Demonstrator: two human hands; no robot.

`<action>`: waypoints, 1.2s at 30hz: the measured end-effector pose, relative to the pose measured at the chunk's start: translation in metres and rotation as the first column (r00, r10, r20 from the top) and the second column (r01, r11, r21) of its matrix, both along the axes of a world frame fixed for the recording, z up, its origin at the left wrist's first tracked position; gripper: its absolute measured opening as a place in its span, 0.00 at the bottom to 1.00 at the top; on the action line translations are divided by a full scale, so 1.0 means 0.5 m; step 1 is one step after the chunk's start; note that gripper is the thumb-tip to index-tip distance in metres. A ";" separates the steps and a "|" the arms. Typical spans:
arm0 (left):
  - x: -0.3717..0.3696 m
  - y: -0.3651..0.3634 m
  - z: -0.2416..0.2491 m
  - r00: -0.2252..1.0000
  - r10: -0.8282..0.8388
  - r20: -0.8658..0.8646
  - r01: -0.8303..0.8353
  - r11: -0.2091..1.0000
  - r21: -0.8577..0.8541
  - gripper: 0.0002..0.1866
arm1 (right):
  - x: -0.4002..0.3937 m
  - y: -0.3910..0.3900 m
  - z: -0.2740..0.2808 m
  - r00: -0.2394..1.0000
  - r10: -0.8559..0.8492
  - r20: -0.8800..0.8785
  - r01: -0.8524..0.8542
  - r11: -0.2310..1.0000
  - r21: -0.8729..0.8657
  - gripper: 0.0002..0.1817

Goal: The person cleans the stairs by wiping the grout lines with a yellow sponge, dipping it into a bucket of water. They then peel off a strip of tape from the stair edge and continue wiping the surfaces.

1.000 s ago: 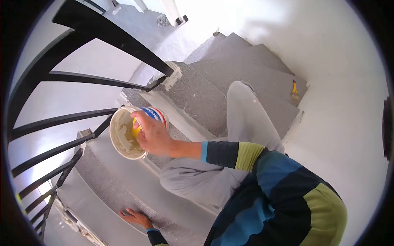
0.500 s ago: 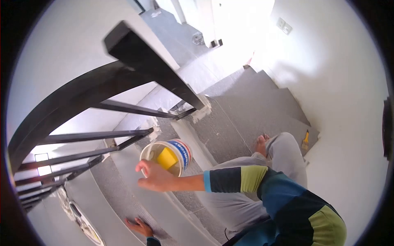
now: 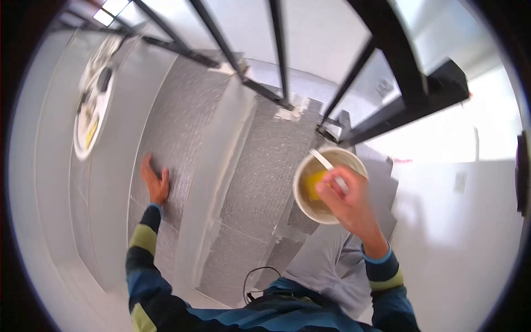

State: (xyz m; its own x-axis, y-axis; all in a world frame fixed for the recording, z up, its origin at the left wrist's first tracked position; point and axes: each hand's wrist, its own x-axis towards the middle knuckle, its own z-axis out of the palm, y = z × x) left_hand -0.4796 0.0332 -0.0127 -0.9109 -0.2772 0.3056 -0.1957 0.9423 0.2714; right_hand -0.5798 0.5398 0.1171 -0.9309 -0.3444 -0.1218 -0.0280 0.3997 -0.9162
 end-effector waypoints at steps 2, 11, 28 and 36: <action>-0.001 -0.003 0.001 1.000 0.001 -0.022 -0.001 1.000 0.031 0.35 | 0.005 0.011 0.008 0.979 -0.084 0.186 0.096 0.994 -0.057 0.09; -0.001 -0.002 -0.001 0.998 0.044 -0.046 -0.041 0.998 0.056 0.35 | -0.007 0.105 -0.223 0.991 -0.136 0.017 0.136 0.991 -0.015 0.09; 0.006 0.000 -0.014 0.973 0.057 -0.223 -0.062 0.998 -0.019 0.37 | -0.089 0.134 -0.488 0.862 -0.009 -0.507 0.092 0.986 0.138 0.12; 0.007 0.051 0.017 0.943 -0.050 -0.330 -0.142 0.834 -0.533 0.33 | -0.069 0.123 -0.498 0.888 -0.023 -0.459 0.158 0.953 0.259 0.15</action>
